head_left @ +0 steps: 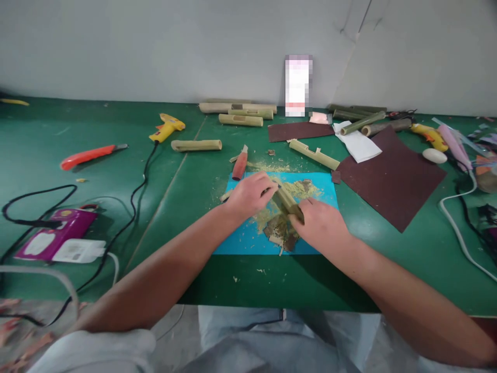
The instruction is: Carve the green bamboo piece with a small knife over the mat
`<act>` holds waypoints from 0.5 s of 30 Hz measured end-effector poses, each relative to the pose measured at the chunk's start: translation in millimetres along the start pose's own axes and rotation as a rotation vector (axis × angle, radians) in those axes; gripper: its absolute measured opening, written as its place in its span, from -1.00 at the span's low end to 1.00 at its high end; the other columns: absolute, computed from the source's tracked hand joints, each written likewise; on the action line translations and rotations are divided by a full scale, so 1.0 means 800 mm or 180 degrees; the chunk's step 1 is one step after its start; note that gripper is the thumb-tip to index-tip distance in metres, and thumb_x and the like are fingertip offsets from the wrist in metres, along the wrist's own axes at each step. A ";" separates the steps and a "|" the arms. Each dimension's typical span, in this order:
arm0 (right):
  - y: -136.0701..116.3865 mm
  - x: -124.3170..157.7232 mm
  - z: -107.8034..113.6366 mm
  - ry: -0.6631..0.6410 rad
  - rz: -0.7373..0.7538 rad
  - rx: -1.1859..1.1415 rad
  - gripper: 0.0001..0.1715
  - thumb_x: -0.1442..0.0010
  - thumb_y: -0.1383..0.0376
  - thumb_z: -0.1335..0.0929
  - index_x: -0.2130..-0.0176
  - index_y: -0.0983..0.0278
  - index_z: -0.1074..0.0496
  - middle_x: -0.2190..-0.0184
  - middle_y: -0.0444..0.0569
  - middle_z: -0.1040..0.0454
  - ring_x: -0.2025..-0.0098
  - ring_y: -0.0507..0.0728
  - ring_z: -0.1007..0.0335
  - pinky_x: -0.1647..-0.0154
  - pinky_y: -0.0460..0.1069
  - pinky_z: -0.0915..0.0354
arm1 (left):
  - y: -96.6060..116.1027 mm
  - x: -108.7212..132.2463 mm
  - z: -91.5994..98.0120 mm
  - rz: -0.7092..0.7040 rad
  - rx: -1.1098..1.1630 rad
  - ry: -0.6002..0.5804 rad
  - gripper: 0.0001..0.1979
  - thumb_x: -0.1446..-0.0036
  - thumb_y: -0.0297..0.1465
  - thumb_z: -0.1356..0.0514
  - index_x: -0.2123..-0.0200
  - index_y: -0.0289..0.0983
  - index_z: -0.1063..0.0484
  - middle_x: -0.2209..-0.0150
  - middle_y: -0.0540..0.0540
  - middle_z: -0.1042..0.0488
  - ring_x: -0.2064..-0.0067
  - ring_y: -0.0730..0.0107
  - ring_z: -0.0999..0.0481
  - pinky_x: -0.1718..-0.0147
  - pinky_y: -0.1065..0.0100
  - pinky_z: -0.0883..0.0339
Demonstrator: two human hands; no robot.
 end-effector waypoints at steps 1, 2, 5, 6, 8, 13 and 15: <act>0.000 0.000 0.000 -0.0007 0.0000 -0.0001 -0.73 -0.37 0.20 -0.29 0.21 0.31 -0.50 0.28 0.07 -0.55 0.30 0.15 -0.46 0.42 0.03 -0.07 | 0.002 0.000 -0.001 0.0002 -0.0022 -0.0058 -0.66 -0.45 -0.31 -0.05 0.30 -0.28 -0.54 0.34 -0.11 -0.51 0.26 0.33 -0.51 0.25 0.31 -0.43; 0.000 0.000 0.000 -0.0017 0.0008 -0.0001 -0.74 -0.36 0.21 -0.29 0.21 0.31 -0.50 0.28 0.07 -0.55 0.30 0.15 -0.46 0.42 0.03 -0.07 | 0.006 0.001 -0.003 -0.0067 -0.0005 -0.0201 -0.64 -0.46 -0.31 -0.03 0.31 -0.27 -0.54 0.34 -0.11 -0.50 0.28 0.35 -0.51 0.26 0.32 -0.42; -0.001 0.001 0.001 -0.0055 0.0024 0.0010 -0.74 -0.37 0.23 -0.28 0.20 0.31 -0.51 0.26 0.09 -0.56 0.28 0.16 -0.48 0.41 0.03 -0.07 | 0.013 0.004 -0.007 -0.0292 0.0079 -0.0593 -0.60 -0.48 -0.31 0.03 0.30 -0.25 -0.55 0.32 -0.10 -0.50 0.28 0.36 -0.50 0.28 0.34 -0.40; -0.001 0.001 0.002 -0.0071 0.0014 0.0020 -0.74 -0.37 0.22 -0.28 0.20 0.32 -0.51 0.25 0.09 -0.56 0.27 0.17 -0.48 0.41 0.04 -0.08 | 0.012 0.004 -0.006 -0.0277 0.0065 -0.0540 -0.61 -0.48 -0.31 0.02 0.29 -0.25 -0.55 0.32 -0.11 -0.50 0.27 0.35 -0.50 0.27 0.33 -0.40; -0.002 0.001 0.003 -0.0111 -0.0014 0.0042 -0.71 -0.38 0.19 -0.28 0.18 0.32 -0.51 0.24 0.09 -0.56 0.25 0.18 -0.49 0.40 0.03 -0.08 | 0.006 0.002 -0.003 -0.0133 -0.0052 -0.0230 -0.63 -0.47 -0.31 0.00 0.28 -0.27 -0.54 0.33 -0.12 -0.50 0.24 0.31 -0.50 0.25 0.31 -0.40; -0.003 0.000 0.005 -0.0191 -0.0019 0.0106 -0.70 -0.40 0.22 -0.25 0.18 0.32 -0.50 0.23 0.10 -0.56 0.22 0.19 -0.51 0.38 0.03 -0.11 | 0.014 0.002 -0.004 -0.0360 -0.0102 -0.0390 -0.60 -0.48 -0.35 0.02 0.37 -0.29 -0.50 0.38 -0.09 -0.44 0.34 0.36 -0.44 0.35 0.34 -0.33; -0.003 0.000 0.005 -0.0183 -0.0023 0.0109 -0.70 -0.40 0.22 -0.25 0.18 0.32 -0.50 0.23 0.10 -0.56 0.21 0.19 -0.51 0.37 0.03 -0.12 | 0.014 0.002 -0.004 -0.0400 -0.0070 -0.0426 -0.61 -0.48 -0.33 0.01 0.36 -0.27 -0.50 0.38 -0.08 -0.45 0.33 0.37 -0.45 0.34 0.36 -0.33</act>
Point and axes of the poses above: each hand's wrist, its own x-axis away from the middle knuckle, its own z-axis out of the back of the hand, y = z × x, the point moved 2 cm from there along -x, towards the middle knuckle
